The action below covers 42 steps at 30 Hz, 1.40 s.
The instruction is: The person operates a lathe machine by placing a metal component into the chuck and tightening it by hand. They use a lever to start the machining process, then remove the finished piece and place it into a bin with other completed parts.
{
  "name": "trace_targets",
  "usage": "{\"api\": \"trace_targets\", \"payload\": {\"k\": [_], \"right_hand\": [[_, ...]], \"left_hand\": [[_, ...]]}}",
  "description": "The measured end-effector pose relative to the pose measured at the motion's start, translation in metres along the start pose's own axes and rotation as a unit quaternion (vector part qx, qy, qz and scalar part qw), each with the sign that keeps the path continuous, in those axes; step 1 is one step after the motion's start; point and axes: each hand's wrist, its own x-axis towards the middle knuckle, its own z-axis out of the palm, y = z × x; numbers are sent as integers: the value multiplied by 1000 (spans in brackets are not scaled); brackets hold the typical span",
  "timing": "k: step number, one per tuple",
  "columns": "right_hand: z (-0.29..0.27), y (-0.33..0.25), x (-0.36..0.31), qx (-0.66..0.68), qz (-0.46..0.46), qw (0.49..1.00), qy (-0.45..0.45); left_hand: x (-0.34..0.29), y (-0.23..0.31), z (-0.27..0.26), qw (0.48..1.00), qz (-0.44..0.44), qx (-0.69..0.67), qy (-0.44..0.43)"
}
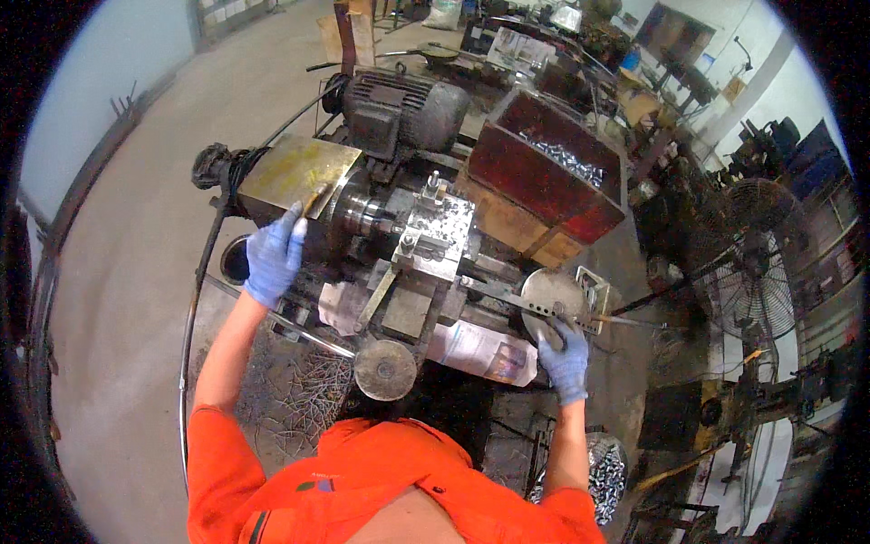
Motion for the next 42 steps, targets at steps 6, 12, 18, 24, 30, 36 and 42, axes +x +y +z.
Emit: {"api": "trace_targets", "payload": {"k": [6,12,18,24,30,36,42], "right_hand": [[-17,8,-32,25,91,996,-5],[-24,2,-31,-1,43,999,-11],[-21,4,-40,31,83,996,-16],[-49,21,-59,-4,101,994,34],[-87,42,-104,-107,245,962,56],[-119,118,-199,-164,440,883,14],[-154,166,-260,-219,574,786,-69]], "left_hand": [[-19,50,37,996,50,-56,-46],[-35,55,58,990,67,-6,-122],[-23,56,14,993,77,10,-88],[11,14,-13,997,48,51,38],[13,-9,-20,980,-123,28,-155],[6,-16,-28,969,-117,137,-171],[0,33,-74,982,-158,74,-66]]}}
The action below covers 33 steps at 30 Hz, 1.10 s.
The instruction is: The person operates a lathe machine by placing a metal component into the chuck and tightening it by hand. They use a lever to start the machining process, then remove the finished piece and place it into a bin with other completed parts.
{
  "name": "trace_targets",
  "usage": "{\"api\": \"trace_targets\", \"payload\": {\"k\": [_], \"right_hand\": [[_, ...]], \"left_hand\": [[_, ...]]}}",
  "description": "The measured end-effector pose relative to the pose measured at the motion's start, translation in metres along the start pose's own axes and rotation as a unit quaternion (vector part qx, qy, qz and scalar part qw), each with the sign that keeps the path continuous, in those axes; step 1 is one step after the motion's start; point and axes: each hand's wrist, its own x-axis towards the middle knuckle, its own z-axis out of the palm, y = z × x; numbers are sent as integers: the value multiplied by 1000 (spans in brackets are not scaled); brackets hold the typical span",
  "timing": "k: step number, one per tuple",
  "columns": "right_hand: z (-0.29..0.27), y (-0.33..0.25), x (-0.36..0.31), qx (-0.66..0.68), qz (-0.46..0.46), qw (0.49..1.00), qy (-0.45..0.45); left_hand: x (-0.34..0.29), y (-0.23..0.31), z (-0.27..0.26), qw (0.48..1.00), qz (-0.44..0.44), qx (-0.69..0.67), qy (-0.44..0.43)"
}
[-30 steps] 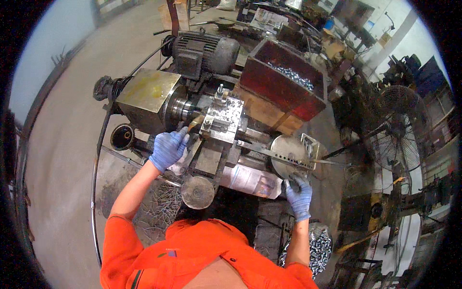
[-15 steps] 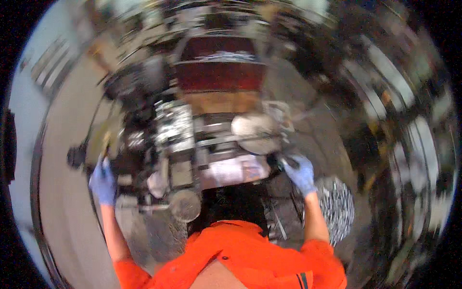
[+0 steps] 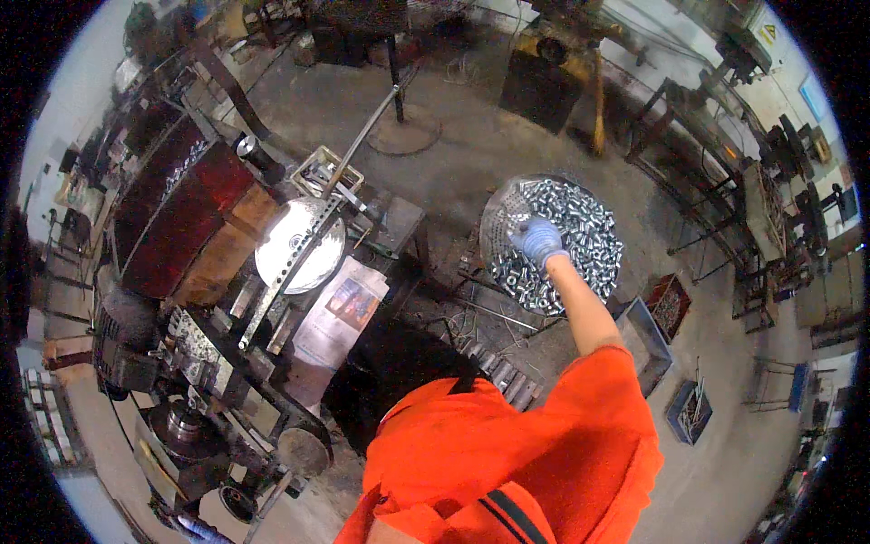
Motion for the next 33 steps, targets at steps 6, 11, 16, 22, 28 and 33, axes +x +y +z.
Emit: {"api": "trace_targets", "payload": {"k": [6,11,16,22,28,33], "right_hand": [[25,23,101,-6,-55,998,7],[43,26,162,-1,-2,1000,-21],[64,50,188,-33,-38,998,-28],[72,58,161,100,-167,974,114],[64,-58,35,406,-241,881,-1],[-5,-257,-152,310,-538,775,-121]], "left_hand": [[-18,23,-15,998,-37,46,-36],[-5,-85,-13,991,-40,76,-103],[-7,-29,-19,989,-91,67,-99],[-22,-38,-15,996,-54,59,-38],[-30,45,12,927,-82,-322,-174],[-56,113,63,794,-85,-466,-381]]}}
